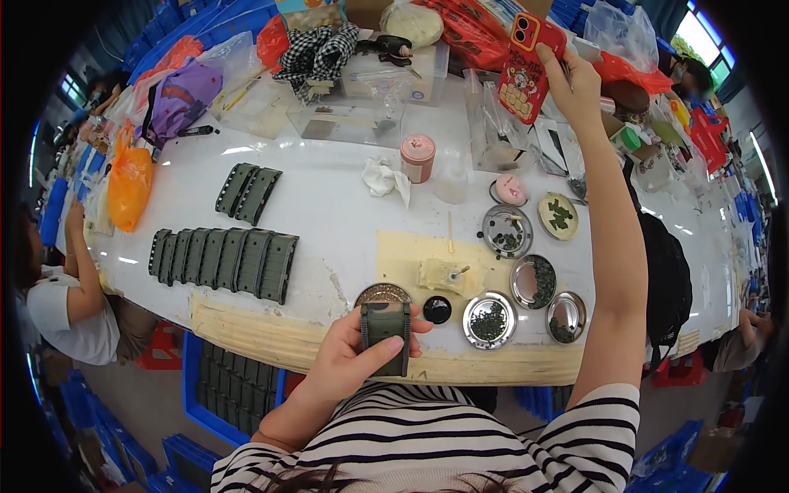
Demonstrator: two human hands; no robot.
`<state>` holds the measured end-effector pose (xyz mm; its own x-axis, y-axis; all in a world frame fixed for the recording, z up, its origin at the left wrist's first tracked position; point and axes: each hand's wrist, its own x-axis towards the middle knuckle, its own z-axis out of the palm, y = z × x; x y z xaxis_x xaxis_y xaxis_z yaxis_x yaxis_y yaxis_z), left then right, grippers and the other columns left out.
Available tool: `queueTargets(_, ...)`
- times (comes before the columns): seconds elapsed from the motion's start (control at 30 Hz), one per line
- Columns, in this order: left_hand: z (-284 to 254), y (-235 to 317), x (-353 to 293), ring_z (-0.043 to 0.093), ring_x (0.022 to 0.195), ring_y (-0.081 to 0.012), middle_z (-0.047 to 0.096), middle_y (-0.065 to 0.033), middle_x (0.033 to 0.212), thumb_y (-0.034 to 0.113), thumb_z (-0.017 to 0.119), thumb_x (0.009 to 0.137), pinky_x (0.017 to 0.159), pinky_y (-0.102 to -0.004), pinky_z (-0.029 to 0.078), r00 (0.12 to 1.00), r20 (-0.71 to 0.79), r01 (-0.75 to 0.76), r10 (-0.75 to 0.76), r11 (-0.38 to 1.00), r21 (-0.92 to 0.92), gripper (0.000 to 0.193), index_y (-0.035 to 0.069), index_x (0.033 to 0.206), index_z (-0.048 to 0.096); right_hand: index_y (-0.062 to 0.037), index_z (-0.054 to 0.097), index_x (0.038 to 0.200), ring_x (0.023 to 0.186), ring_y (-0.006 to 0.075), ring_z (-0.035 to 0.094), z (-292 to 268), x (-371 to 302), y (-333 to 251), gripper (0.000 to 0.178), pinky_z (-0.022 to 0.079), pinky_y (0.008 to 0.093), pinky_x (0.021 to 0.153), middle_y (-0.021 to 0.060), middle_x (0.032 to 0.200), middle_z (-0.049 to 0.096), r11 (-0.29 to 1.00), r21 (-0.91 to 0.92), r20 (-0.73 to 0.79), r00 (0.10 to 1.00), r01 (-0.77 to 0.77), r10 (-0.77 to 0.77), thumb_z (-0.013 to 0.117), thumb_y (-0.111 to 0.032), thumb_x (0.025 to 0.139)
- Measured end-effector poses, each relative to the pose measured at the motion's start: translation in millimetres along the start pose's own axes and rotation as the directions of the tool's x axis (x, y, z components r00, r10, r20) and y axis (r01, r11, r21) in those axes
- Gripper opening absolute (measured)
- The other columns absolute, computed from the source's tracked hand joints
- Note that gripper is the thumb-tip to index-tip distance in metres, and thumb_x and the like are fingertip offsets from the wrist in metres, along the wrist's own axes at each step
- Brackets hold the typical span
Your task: Assembling small green plastic components and metallic pins at a factory workbench.
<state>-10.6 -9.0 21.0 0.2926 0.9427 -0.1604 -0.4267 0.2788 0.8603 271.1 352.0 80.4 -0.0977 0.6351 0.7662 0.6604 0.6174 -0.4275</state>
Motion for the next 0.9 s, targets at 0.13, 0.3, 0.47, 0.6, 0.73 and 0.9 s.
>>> queueTargets(0.13, -3, 2, 0, 0.062, 0.093, -0.0145, 0.063, -0.0150, 0.117, 0.003, 0.052, 0.093, 0.085, -0.0295, 0.050, 1.000, -0.022, 0.020, -0.020, 1.000, 0.005, 0.037, -0.002, 0.129, 0.047, -0.0018, 0.068, 0.086, 0.056, 0.0214, 0.058, -12, 11, 24, 0.042, 0.046, 0.0327, 0.058, 0.0115, 0.059, 0.058, 0.953, 0.226, -0.072, 0.972, -0.201, 0.222, 0.061, -0.043, 0.087)
queueTargets(0.3, -9, 0, 4, 0.062, 0.093, -0.0150, 0.063, -0.0155, 0.116, 0.003, 0.052, 0.093, 0.085, -0.0302, 0.050, 1.000, -0.008, -0.022, 0.022, 1.000, -0.002, 0.036, -0.003, 0.129, 0.047, -0.0023, 0.065, 0.088, 0.059, 0.0285, 0.061, -46, 9, 18, 0.035, 0.048, 0.0375, 0.058, 0.0153, 0.066, 0.062, 0.952, -0.295, -0.063, 0.992, 0.083, -0.107, 0.061, -0.037, 0.089)
queueTargets(0.47, -6, 2, 9, 0.062, 0.094, -0.0151, 0.063, -0.0158, 0.116, 0.003, 0.052, 0.093, 0.085, -0.0303, 0.051, 0.999, 0.029, -0.025, 0.025, 1.000, -0.006, 0.036, -0.003, 0.129, 0.047, -0.0038, 0.060, 0.091, 0.068, 0.0389, 0.061, -38, -13, 10, 0.024, 0.048, 0.0449, 0.060, 0.0181, 0.073, 0.062, 0.768, -0.554, 0.248, 0.945, 0.321, -0.216, 0.059, -0.028, 0.090)
queueTargets(0.6, -7, 2, 8, 0.061, 0.094, -0.0151, 0.063, -0.0156, 0.117, 0.003, 0.052, 0.093, 0.085, -0.0302, 0.051, 1.000, 0.014, -0.009, 0.009, 1.000, -0.004, 0.036, -0.003, 0.129, 0.047, -0.0028, 0.058, 0.087, 0.071, 0.0362, 0.064, -24, -28, 2, 0.024, 0.048, 0.0456, 0.065, 0.0181, 0.076, 0.064, 0.760, -0.569, 0.351, 0.929, 0.313, -0.119, 0.055, -0.027, 0.091)
queueTargets(0.73, -12, 0, 7, 0.061, 0.094, -0.0151, 0.063, -0.0153, 0.117, 0.004, 0.053, 0.093, 0.085, -0.0302, 0.051, 1.000, 0.005, -0.010, 0.010, 1.000, -0.007, 0.036, -0.003, 0.129, 0.048, -0.0048, 0.057, 0.086, 0.072, 0.0325, 0.065, -8, -26, 13, 0.020, 0.050, 0.0428, 0.064, 0.0145, 0.077, 0.065, 0.689, -0.599, 0.411, 0.895, 0.408, -0.172, 0.057, -0.025, 0.089)
queueTargets(0.9, -11, 1, 5, 0.061, 0.094, -0.0151, 0.063, -0.0149, 0.117, 0.004, 0.052, 0.094, 0.086, -0.0305, 0.050, 1.000, -0.018, -0.018, 0.018, 1.000, -0.026, 0.036, -0.003, 0.128, 0.048, -0.0079, 0.058, 0.083, 0.073, 0.0252, 0.066, 27, -7, -6, 0.012, 0.051, 0.0373, 0.061, 0.0083, 0.076, 0.064, 0.555, -0.573, 0.519, 0.791, 0.603, -0.323, 0.061, -0.019, 0.083)
